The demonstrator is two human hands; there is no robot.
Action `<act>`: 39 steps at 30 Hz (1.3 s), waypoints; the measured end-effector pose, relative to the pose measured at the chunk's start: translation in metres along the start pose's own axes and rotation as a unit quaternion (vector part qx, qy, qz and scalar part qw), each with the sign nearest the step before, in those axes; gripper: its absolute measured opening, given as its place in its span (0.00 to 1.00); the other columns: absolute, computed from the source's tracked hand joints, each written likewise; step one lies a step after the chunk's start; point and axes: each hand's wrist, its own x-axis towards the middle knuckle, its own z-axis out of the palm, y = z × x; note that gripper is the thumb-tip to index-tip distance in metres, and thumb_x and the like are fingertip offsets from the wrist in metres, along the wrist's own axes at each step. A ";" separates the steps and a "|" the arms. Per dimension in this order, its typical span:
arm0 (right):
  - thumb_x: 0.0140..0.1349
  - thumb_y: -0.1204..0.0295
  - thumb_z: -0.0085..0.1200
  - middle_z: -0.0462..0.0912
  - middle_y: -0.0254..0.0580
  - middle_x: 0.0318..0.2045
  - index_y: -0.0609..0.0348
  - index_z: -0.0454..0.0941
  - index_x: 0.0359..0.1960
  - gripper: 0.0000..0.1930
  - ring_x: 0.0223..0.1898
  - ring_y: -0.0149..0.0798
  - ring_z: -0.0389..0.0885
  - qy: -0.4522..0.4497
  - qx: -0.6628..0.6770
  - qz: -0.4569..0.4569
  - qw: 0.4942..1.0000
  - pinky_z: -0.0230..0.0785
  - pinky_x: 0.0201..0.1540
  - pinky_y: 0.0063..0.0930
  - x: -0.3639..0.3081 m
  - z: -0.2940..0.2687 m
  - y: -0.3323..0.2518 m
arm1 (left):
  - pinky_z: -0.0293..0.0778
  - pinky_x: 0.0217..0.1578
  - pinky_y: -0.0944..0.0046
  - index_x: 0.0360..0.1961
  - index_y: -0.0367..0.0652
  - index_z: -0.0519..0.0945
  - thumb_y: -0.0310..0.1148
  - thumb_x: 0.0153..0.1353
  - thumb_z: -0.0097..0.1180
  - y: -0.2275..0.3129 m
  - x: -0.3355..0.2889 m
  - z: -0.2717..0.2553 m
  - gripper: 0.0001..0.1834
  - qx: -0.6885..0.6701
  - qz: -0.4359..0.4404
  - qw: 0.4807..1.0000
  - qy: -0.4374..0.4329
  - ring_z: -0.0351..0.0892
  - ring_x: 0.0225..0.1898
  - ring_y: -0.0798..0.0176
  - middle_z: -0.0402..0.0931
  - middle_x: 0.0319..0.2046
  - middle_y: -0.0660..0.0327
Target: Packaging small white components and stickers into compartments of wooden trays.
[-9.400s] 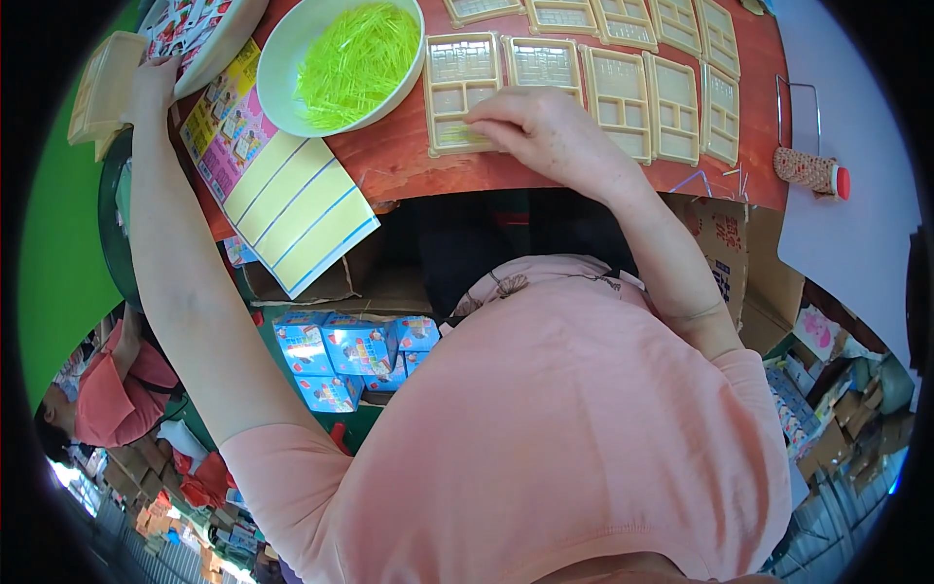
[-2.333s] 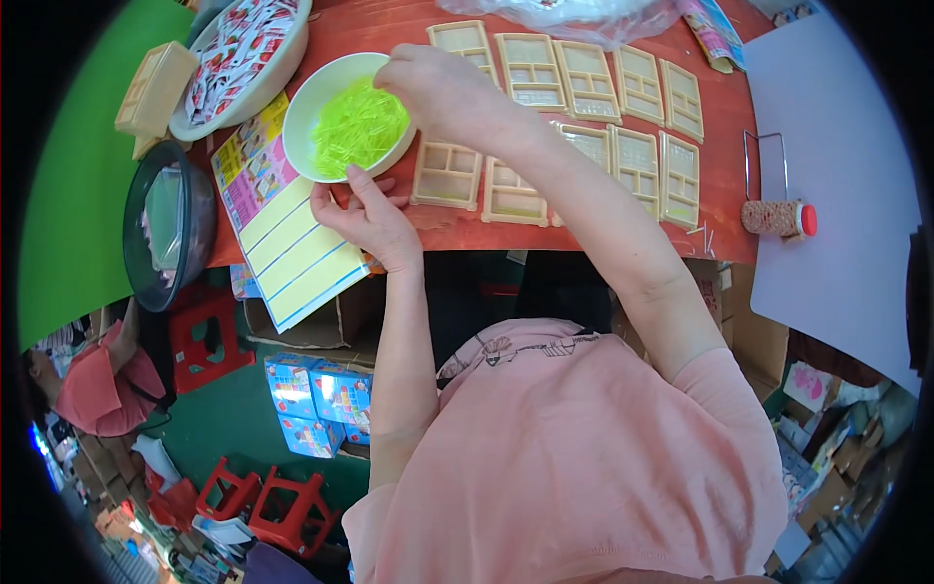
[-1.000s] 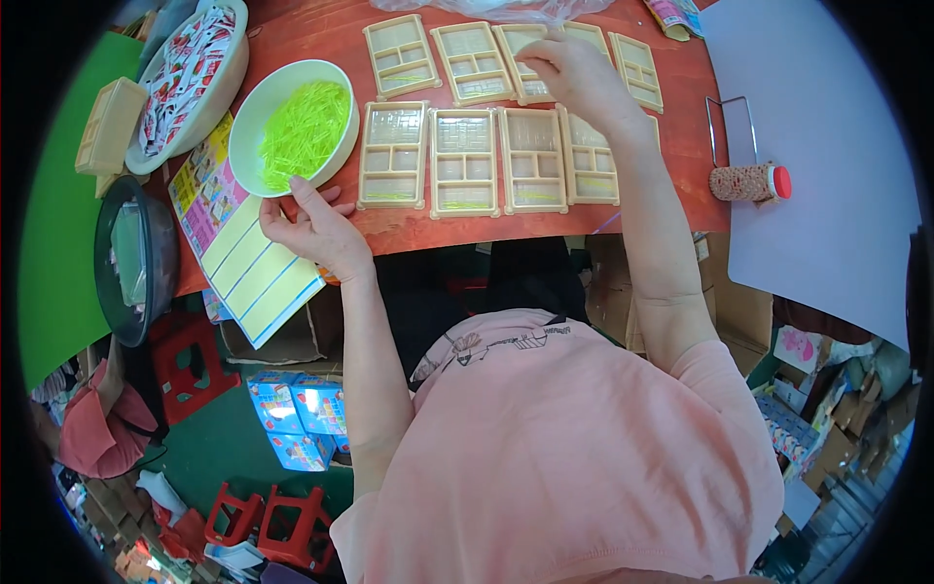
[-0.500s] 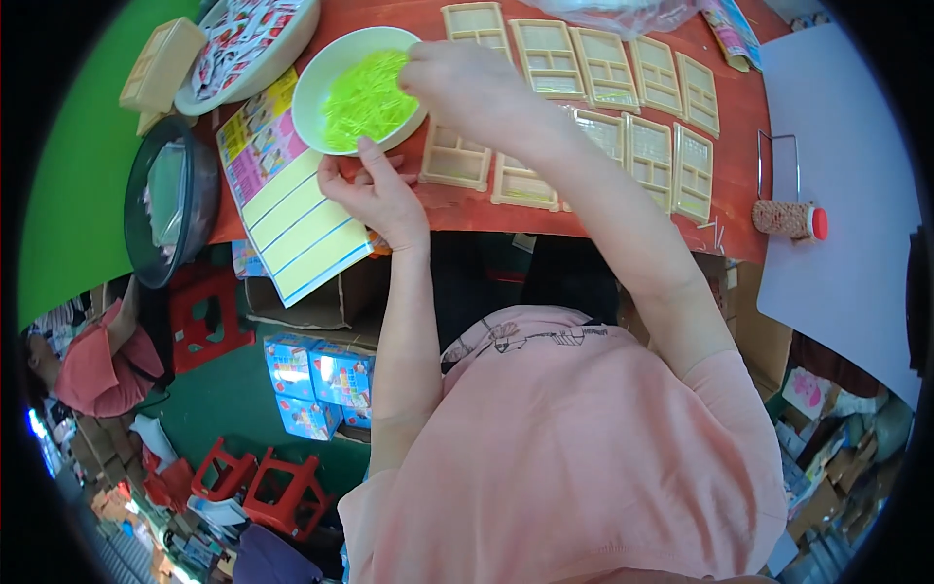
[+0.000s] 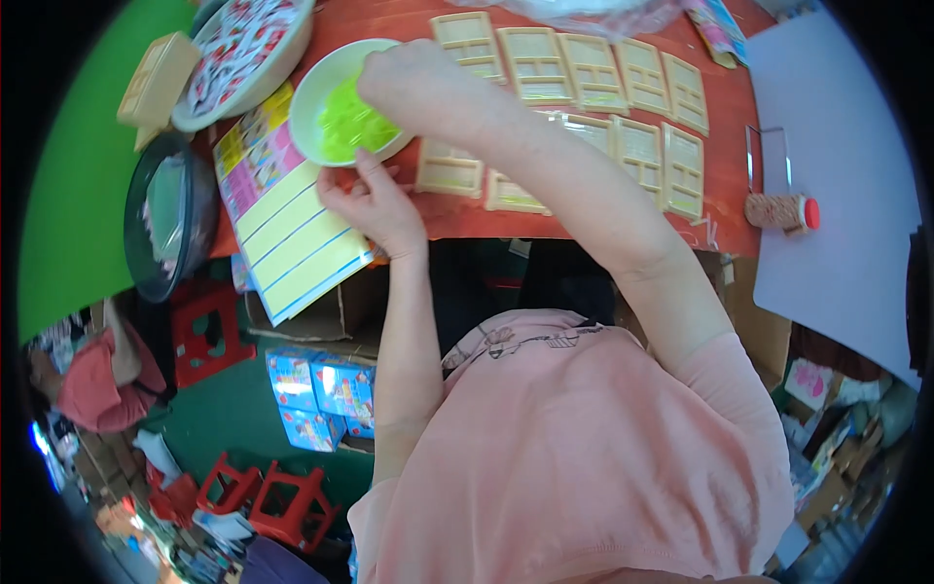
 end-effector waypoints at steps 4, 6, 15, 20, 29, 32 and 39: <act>0.55 0.76 0.60 0.83 0.49 0.35 0.62 0.85 0.35 0.07 0.42 0.48 0.86 0.083 -0.009 0.023 0.996 0.79 0.42 0.41 -0.030 0.001 0.013 | 0.77 0.18 0.72 0.62 0.34 0.58 0.36 0.73 0.54 -0.003 0.000 0.000 0.26 0.012 -0.003 1.000 0.011 0.81 0.30 0.65 0.73 0.48 0.49; 0.55 0.76 0.59 0.83 0.48 0.35 0.61 0.85 0.36 0.08 0.42 0.49 0.86 0.087 -0.019 0.075 0.993 0.79 0.42 0.41 -0.070 -0.008 0.042 | 0.77 0.18 0.72 0.62 0.32 0.57 0.36 0.73 0.54 -0.003 -0.001 -0.002 0.27 0.018 -0.003 1.000 0.015 0.81 0.30 0.64 0.73 0.49 0.47; 0.64 0.69 0.55 0.84 0.45 0.39 0.56 0.84 0.39 0.08 0.45 0.48 0.83 -0.006 -0.051 0.381 0.923 0.76 0.45 0.43 -0.250 0.000 0.204 | 0.76 0.17 0.70 0.62 0.27 0.57 0.41 0.72 0.55 0.003 -0.002 0.006 0.31 0.057 0.015 0.998 0.015 0.83 0.31 0.61 0.67 0.57 0.44; 0.65 0.69 0.55 0.85 0.45 0.38 0.57 0.85 0.40 0.08 0.45 0.48 0.83 0.031 -0.038 0.358 0.932 0.76 0.47 0.42 -0.223 0.008 0.178 | 0.76 0.17 0.72 0.61 0.30 0.58 0.40 0.73 0.54 0.000 0.002 -0.005 0.29 0.065 0.018 0.997 0.030 0.82 0.30 0.63 0.70 0.53 0.46; 0.62 0.74 0.55 0.85 0.44 0.41 0.58 0.86 0.40 0.08 0.44 0.47 0.86 0.069 0.105 0.067 0.990 0.79 0.44 0.41 -0.015 0.033 0.026 | 0.74 0.16 0.73 0.63 0.35 0.57 0.38 0.73 0.53 -0.001 -0.002 0.006 0.27 0.001 0.005 1.000 0.008 0.80 0.28 0.67 0.73 0.46 0.52; 0.59 0.76 0.55 0.85 0.47 0.41 0.60 0.86 0.40 0.10 0.44 0.48 0.86 0.009 0.085 0.038 0.996 0.80 0.44 0.42 0.025 0.056 0.006 | 0.74 0.17 0.73 0.62 0.35 0.58 0.39 0.73 0.53 0.002 -0.002 0.003 0.27 0.018 -0.005 1.000 0.015 0.80 0.28 0.67 0.75 0.45 0.51; 0.57 0.76 0.56 0.86 0.52 0.37 0.62 0.87 0.36 0.09 0.42 0.49 0.88 -0.041 0.075 0.022 0.996 0.81 0.43 0.40 0.036 0.051 -0.001 | 0.74 0.18 0.72 0.62 0.35 0.58 0.40 0.73 0.55 0.003 0.000 -0.002 0.28 0.025 -0.016 0.999 0.027 0.80 0.26 0.68 0.77 0.41 0.52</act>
